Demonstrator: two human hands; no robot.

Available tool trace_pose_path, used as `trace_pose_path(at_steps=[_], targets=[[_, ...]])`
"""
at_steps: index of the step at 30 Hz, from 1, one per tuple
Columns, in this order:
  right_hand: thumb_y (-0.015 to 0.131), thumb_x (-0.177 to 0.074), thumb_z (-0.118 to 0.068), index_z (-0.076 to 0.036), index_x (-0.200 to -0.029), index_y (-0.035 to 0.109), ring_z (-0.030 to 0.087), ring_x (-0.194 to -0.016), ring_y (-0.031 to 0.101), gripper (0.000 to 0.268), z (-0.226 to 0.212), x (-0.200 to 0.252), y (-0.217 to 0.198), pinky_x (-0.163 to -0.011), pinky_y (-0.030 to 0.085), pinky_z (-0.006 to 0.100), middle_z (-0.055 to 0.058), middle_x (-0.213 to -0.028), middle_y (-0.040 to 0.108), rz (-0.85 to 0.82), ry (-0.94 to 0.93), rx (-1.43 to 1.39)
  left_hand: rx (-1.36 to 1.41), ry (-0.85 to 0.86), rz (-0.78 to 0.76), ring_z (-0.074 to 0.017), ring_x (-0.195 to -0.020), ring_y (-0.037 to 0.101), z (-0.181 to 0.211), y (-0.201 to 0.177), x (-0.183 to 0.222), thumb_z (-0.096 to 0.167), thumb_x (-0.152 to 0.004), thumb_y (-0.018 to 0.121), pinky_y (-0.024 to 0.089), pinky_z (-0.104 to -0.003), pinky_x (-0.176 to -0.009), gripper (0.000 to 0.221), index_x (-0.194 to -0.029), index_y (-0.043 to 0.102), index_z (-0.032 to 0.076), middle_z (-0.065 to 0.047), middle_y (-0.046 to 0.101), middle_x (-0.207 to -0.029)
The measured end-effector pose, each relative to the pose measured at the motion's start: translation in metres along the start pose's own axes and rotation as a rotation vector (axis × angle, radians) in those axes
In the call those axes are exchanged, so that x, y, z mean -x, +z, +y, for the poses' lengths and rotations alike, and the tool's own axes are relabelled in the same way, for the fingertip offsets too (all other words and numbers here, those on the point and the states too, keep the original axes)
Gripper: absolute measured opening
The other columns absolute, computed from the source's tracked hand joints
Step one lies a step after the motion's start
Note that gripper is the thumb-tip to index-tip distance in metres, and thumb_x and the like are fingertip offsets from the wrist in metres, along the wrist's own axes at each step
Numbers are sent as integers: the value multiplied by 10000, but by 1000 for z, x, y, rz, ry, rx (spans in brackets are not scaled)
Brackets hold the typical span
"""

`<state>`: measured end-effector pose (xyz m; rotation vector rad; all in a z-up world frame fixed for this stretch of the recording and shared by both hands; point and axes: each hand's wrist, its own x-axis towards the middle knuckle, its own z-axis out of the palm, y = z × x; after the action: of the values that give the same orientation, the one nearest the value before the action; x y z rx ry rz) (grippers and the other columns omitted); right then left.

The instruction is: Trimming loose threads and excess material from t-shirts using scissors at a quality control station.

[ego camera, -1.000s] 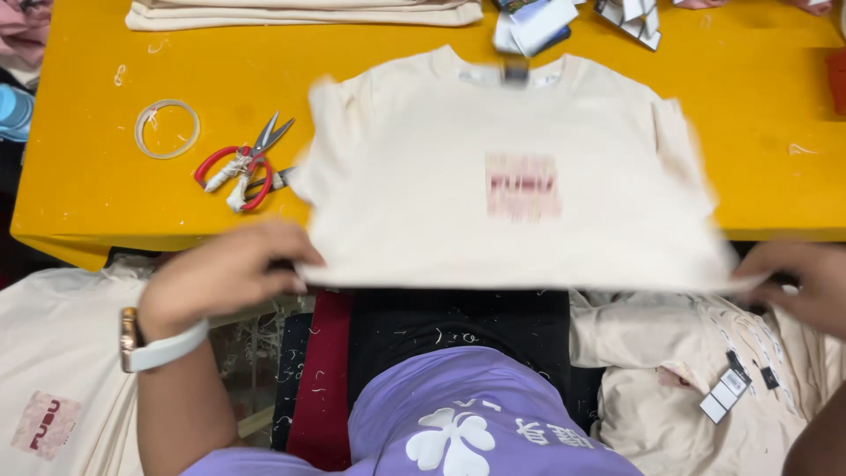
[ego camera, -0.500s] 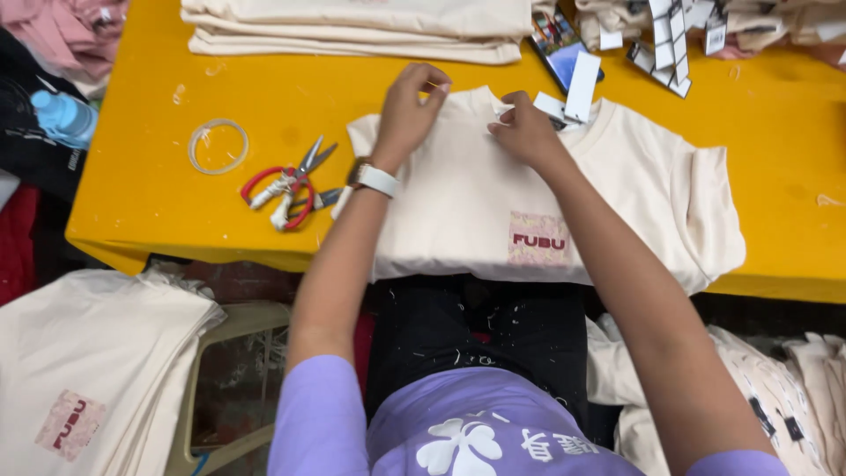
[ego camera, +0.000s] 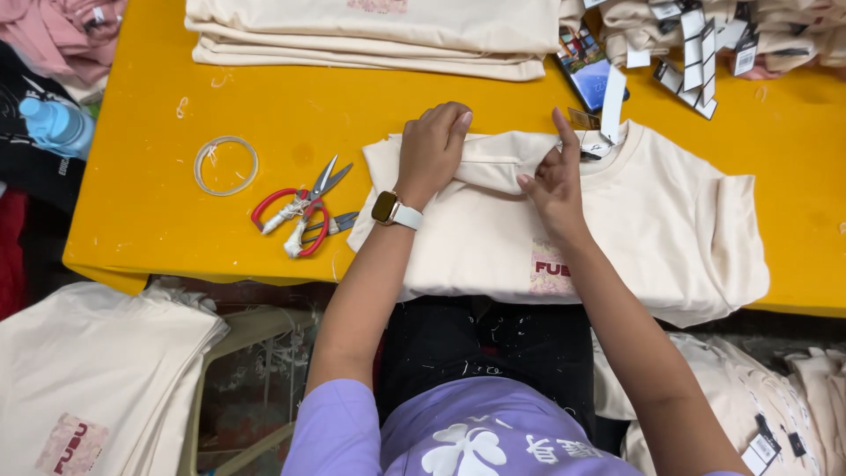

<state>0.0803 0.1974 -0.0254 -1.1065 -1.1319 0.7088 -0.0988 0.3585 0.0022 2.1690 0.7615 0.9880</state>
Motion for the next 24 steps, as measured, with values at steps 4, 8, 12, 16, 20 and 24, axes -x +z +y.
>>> trace_pose_path(at_steps=[4, 8, 12, 16, 20, 24], targets=[[567, -956, 203, -271, -1679, 92, 274, -1218, 629, 987, 2, 4, -5, -1042, 549, 381, 187, -1315, 576, -34, -36, -27, -122, -20, -69, -265, -802, 709, 0, 1, 2, 531, -1095, 294, 468, -443, -834, 501, -917, 621, 196, 0, 647, -736], [567, -958, 207, -272, -1675, 86, 283, -1245, 618, 988, -2, 4, -6, -1075, 536, 391, 189, -1317, 576, -45, -22, -37, -92, -82, -111, -282, -737, 733, 6, -7, 1, 542, -1091, 278, 478, -434, -807, 535, -896, 629, 188, -29, 681, -681], [635, -967, 62, -238, -1682, 93, 223, -1141, 602, 946, -26, 6, 5, -1065, 504, 335, 139, -1224, 593, -10, 38, -59, 241, -220, -49, -188, -560, 515, 25, -24, -2, 531, -1054, 310, 398, -341, -622, 546, -796, 620, 163, -2, 473, -546], [710, -974, -101, -193, -1688, 102, 144, -1038, 600, 942, -38, 7, 10, -1031, 492, 267, 97, -1149, 624, 38, 100, -82, 535, -301, 33, -85, -593, 345, 28, -22, -3, 535, -1020, 364, 320, -260, -613, 557, -769, 603, 98, 49, 345, -599], [720, -955, -94, -179, -1688, 114, 134, -1033, 590, 954, -39, 7, 10, -1038, 485, 262, 82, -1139, 620, 56, 118, -117, 639, -253, 74, -91, -600, 371, 16, -15, -5, 501, -1039, 352, 327, -258, -610, 555, -770, 588, 76, 14, 397, -617], [738, -934, -91, -170, -1686, 147, 118, -1006, 585, 959, -39, 8, 10, -1002, 479, 242, 65, -1113, 617, 68, 126, -149, 714, -315, 113, -78, -564, 368, 11, -12, -6, 556, -1004, 375, 310, -249, -558, 579, -751, 582, 78, 9, 429, -609]])
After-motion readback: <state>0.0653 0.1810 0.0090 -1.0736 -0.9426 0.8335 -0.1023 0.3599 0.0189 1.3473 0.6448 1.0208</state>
